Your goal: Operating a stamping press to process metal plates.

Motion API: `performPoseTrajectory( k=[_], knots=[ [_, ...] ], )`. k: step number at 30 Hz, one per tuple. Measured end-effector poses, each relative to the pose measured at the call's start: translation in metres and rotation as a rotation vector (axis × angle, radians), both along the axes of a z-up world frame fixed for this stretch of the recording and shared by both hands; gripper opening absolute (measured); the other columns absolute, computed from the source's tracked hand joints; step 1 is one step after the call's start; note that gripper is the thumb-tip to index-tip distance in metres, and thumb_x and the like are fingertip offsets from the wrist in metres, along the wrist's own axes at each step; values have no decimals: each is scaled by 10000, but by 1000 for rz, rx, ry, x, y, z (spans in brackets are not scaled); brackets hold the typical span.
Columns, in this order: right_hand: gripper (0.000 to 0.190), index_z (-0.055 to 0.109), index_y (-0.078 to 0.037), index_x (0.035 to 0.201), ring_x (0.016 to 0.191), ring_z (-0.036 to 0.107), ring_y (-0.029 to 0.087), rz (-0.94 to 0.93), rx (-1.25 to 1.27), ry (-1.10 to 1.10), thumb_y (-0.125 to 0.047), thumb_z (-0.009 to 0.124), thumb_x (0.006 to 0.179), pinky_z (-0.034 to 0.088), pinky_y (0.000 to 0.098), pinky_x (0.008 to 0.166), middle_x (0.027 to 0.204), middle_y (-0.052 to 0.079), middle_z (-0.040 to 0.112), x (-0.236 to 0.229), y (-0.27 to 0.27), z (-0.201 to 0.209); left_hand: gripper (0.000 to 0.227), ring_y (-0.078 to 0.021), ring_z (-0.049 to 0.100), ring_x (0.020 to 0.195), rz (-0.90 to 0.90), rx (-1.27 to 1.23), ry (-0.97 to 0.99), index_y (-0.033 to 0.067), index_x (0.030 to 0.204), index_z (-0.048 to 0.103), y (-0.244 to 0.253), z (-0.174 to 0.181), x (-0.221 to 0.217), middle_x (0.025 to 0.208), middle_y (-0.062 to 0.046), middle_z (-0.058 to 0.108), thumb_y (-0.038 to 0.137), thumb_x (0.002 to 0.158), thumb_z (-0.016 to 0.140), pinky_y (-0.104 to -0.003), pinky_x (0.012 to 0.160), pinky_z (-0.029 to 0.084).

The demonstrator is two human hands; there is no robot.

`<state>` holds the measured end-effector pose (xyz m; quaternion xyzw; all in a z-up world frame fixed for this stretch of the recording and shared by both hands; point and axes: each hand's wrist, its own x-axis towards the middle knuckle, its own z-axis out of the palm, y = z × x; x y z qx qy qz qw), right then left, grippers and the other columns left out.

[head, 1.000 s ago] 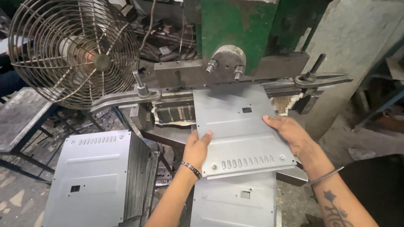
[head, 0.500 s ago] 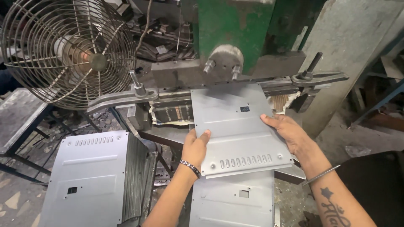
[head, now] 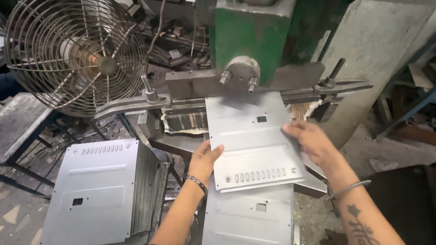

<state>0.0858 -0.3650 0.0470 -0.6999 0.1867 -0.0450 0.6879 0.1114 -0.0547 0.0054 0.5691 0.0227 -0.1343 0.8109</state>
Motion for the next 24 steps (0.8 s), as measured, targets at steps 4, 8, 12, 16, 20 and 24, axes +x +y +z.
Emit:
performPoseTrajectory(
  k=[4,8,12,16,20,24],
  knots=[
    [483,647,-5,1273,931,714,278,-74,-192,121,-231,701,849,588,430,820,1055,146,766,-50,27,-14,702,-227,712,1164,-19,180,-87,-3,1403,555,11,-41,-22,1297,-169,734,193,764,770,-333,979,551],
    [773,571,10,1308,1153,617,342,-227,-969,-84,-397,838,707,488,468,999,1243,188,647,-143,59,-94,848,-286,583,1263,66,593,-275,26,1489,447,47,-92,-75,1401,-190,580,269,769,823,-392,1040,476],
    [1066,523,62,1330,1234,541,456,-615,-1128,-169,-486,883,489,454,532,1043,1318,320,530,-186,93,-208,840,-357,549,1307,186,685,-411,-61,1451,408,49,-192,-114,1386,-266,564,385,845,782,-444,1081,403],
    [1040,485,133,1373,1164,611,397,-641,-784,-129,-389,891,571,477,494,1045,1253,334,587,-186,85,-293,686,-308,658,1251,134,587,-253,-10,1416,497,29,-187,-121,1309,-222,686,441,917,637,-408,1073,445],
    [956,455,161,1381,1162,635,371,-537,-605,-111,-337,873,680,483,480,1047,1256,334,603,-171,87,-244,669,-313,634,1244,118,677,-249,-6,1419,487,21,-139,-99,1322,-229,661,464,950,577,-408,1049,459],
    [888,421,154,1388,1185,627,370,-459,-480,-94,-305,848,759,480,493,1025,1278,330,601,-167,83,-237,709,-312,644,1233,56,716,-178,-11,1430,442,28,-166,-79,1309,-224,658,497,954,575,-397,1038,484]
  ],
)
